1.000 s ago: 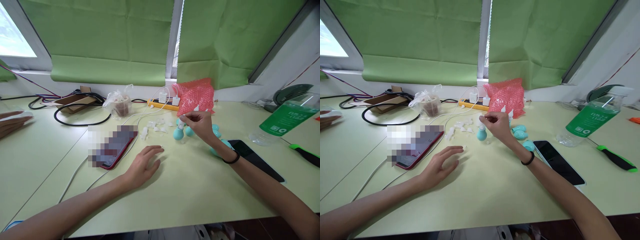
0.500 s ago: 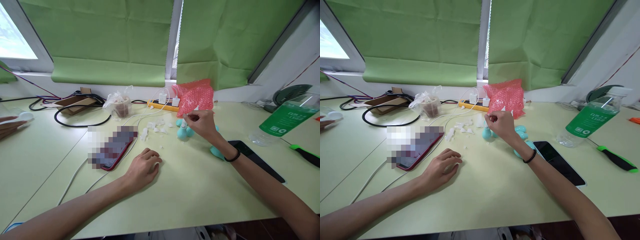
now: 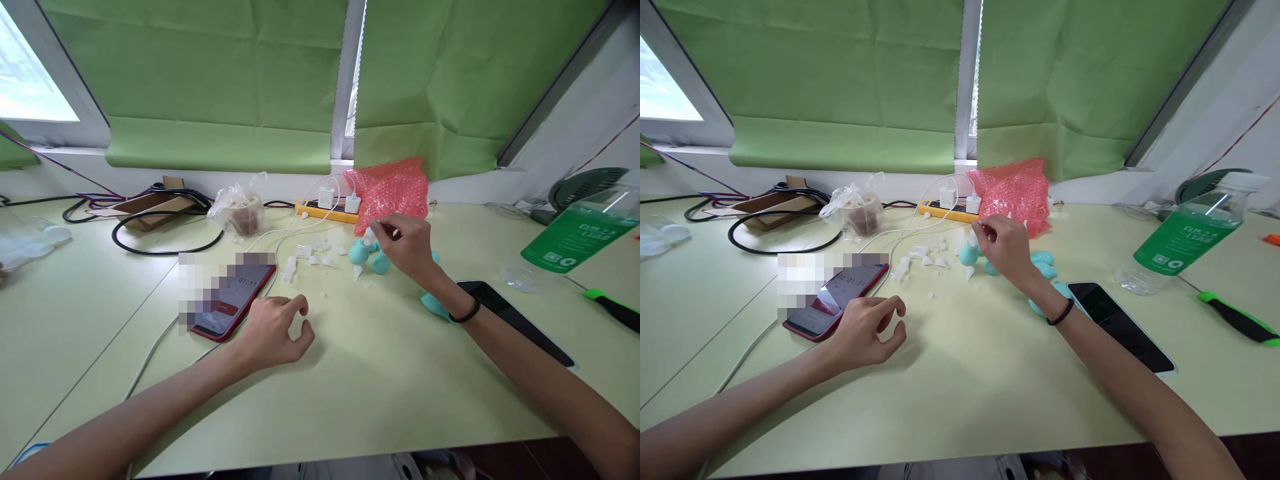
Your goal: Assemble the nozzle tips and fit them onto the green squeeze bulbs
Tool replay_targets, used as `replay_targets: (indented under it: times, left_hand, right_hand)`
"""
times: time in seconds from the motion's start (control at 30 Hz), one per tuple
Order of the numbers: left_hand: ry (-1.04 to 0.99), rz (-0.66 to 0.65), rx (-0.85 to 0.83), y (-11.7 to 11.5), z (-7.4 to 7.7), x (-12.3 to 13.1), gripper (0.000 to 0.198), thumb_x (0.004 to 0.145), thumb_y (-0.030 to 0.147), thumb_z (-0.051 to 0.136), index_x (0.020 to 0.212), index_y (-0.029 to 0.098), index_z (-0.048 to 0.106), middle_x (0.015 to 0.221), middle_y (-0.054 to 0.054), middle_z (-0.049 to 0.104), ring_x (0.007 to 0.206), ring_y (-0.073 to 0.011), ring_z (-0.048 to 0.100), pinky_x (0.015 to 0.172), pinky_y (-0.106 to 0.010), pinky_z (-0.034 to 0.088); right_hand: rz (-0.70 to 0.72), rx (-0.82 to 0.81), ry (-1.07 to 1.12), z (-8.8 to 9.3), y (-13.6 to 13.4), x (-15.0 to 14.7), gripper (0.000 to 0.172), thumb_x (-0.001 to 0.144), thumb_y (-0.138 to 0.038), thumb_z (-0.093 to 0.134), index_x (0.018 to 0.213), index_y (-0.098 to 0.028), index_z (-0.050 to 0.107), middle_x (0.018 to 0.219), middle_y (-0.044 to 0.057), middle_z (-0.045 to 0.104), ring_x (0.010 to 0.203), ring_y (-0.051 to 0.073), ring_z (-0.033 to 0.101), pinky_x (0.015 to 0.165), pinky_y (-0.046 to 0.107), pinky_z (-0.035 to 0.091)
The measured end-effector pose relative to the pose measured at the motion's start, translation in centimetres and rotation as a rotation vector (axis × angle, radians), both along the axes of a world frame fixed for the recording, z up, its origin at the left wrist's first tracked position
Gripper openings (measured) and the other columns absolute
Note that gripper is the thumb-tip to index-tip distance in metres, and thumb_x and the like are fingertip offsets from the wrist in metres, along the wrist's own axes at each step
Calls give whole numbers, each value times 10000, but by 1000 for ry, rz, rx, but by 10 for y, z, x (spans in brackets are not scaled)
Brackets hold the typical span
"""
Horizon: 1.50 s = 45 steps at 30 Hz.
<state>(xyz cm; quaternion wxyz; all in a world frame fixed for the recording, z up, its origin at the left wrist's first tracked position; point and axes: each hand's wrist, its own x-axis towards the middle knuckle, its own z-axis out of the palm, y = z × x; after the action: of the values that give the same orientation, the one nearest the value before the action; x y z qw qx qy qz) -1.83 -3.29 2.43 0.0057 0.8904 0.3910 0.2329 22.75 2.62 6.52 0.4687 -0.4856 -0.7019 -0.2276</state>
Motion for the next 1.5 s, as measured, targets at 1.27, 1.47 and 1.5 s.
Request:
replay_targets:
  times: [1.27, 1.47, 1.5]
  left_hand:
    - [117, -320, -103, 6, -12, -1, 384, 814, 240, 385, 1195, 194, 364, 1326, -112, 293, 1182, -253, 312, 937, -421, 319]
    - [220, -333, -173, 7, -17, -1, 465, 855, 338, 320, 1292, 218, 218, 1378, -93, 217, 1255, -285, 171, 971, -489, 224]
    - [216, -336, -170, 7, -17, -1, 453, 854, 338, 324, 1282, 216, 241, 1371, -95, 234, 1250, -288, 183, 966, -493, 227]
  right_hand:
    - [-9, -93, 13, -4, 5, 5, 272, 780, -274, 438, 568, -150, 553, 521, 14, 528, 478, 110, 440, 495, 231, 333]
    - [57, -242, -101, -6, 1, -2, 263, 775, -261, 451, 560, -152, 558, 532, 14, 554, 466, 104, 436, 499, 229, 344]
    - [56, -235, -91, -6, 0, -3, 268, 776, -265, 450, 558, -152, 557, 533, 15, 556, 466, 104, 436, 499, 229, 344]
